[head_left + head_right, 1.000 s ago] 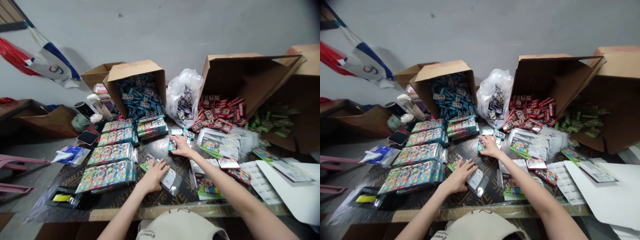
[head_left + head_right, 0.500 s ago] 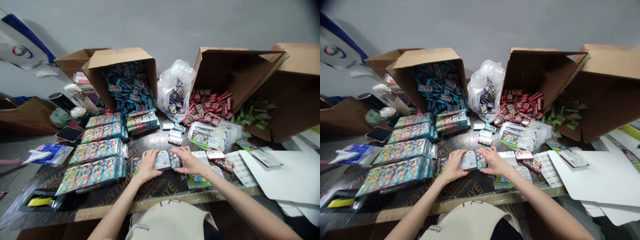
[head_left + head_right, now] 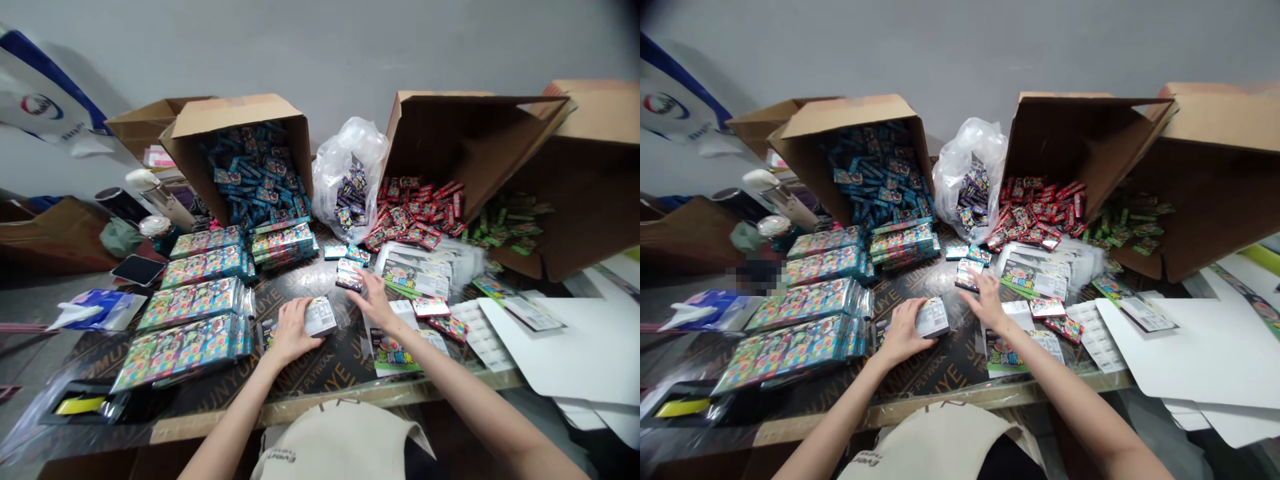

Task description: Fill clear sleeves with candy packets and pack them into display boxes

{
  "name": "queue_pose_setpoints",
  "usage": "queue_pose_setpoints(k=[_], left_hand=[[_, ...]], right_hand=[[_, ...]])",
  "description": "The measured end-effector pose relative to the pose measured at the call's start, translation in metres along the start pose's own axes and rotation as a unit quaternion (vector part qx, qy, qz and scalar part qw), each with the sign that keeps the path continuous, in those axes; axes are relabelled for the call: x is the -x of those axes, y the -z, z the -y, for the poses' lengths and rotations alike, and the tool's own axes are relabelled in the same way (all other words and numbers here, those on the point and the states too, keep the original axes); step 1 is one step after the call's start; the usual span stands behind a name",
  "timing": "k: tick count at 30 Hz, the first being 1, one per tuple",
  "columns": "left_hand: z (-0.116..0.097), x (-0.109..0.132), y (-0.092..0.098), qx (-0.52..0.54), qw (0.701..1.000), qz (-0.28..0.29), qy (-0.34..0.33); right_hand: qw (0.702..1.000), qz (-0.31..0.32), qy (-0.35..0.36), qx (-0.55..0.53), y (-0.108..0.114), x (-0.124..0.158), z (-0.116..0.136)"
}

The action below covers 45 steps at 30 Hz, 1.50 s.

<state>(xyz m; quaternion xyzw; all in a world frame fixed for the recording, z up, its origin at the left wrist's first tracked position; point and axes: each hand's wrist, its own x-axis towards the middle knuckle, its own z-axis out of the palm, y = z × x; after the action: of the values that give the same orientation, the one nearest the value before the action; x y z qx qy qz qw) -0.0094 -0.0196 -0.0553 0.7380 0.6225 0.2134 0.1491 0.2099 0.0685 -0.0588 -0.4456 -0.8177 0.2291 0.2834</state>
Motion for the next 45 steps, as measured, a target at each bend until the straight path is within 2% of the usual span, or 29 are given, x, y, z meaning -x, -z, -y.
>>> queue_pose_setpoints(k=[2,4,7,9,10,11,13,14,15,18,21,23,24,27,28,29,31,33,37,40,42,45], left_hand=[[0.003,-0.002,-0.006,-0.021,1.000,0.009,0.013],[0.005,-0.005,-0.010,-0.035,0.999,0.015,0.028],[0.001,-0.010,-0.008,0.007,0.997,-0.032,0.069],[-0.006,-0.013,-0.002,0.119,0.983,-0.064,0.123],[-0.009,-0.015,0.002,0.201,0.967,-0.047,0.149],[-0.013,-0.015,0.006,0.287,0.943,-0.003,0.170],[-0.021,-0.016,0.011,0.425,0.877,0.106,0.197],[-0.024,-0.016,0.012,0.466,0.848,0.140,0.209],[-0.027,-0.017,0.012,0.492,0.828,0.149,0.224],[-0.033,-0.017,0.008,0.540,0.792,0.080,0.273],[-0.037,-0.018,0.002,0.562,0.776,0.056,0.281],[-0.035,-0.018,0.000,0.544,0.795,0.062,0.263],[-0.032,-0.017,0.000,0.513,0.821,0.056,0.244],[-0.016,-0.013,0.001,0.296,0.946,0.012,0.132],[-0.009,-0.011,0.001,0.200,0.976,0.011,0.088],[-0.002,-0.009,0.000,0.113,0.992,0.023,0.050],[0.009,-0.006,-0.003,0.002,0.998,0.068,0.008],[0.014,-0.004,-0.007,-0.025,0.996,0.087,-0.006],[0.014,-0.002,-0.008,0.017,0.998,0.061,-0.028],[0.012,-0.001,-0.005,0.056,0.996,0.059,-0.041],[0.012,-0.002,-0.003,0.066,0.996,0.046,-0.032],[0.011,-0.005,-0.001,0.065,0.998,0.009,-0.002]], right_hand=[[0.995,-0.033,-0.053,0.075,-0.004,-0.014,-0.018],[0.993,-0.010,-0.061,0.098,-0.007,-0.023,-0.031],[1.000,0.008,-0.007,0.029,-0.002,-0.022,-0.029],[0.997,0.040,0.055,-0.041,0.009,-0.016,-0.014],[0.991,0.072,0.088,-0.071,0.016,-0.013,-0.004],[0.982,0.111,0.118,-0.094,0.024,-0.010,0.006],[0.963,0.181,0.164,-0.118,0.037,-0.005,0.024],[0.957,0.197,0.177,-0.119,0.042,-0.004,0.030],[0.956,0.199,0.184,-0.115,0.046,-0.003,0.034],[0.967,0.155,0.178,-0.093,0.045,-0.001,0.039],[0.977,0.107,0.171,-0.067,0.032,0.003,0.040],[0.983,0.075,0.162,-0.051,0.023,0.006,0.039],[0.986,0.057,0.152,-0.043,0.020,0.007,0.037],[0.994,0.018,0.108,-0.005,0.014,0.009,0.024],[0.995,0.017,0.098,0.013,0.013,0.009,0.018],[0.995,0.024,0.092,0.030,0.011,0.010,0.012],[0.993,0.045,0.089,0.059,0.008,0.011,0.003],[0.991,0.068,0.094,0.066,0.004,0.013,-0.002],[0.984,0.126,0.129,-0.012,0.003,0.015,0.002],[0.977,0.151,0.122,-0.083,0.005,0.014,0.004],[0.981,0.135,0.101,-0.100,0.006,0.013,0.004],[0.993,0.052,0.047,-0.095,0.004,0.017,0.007]])
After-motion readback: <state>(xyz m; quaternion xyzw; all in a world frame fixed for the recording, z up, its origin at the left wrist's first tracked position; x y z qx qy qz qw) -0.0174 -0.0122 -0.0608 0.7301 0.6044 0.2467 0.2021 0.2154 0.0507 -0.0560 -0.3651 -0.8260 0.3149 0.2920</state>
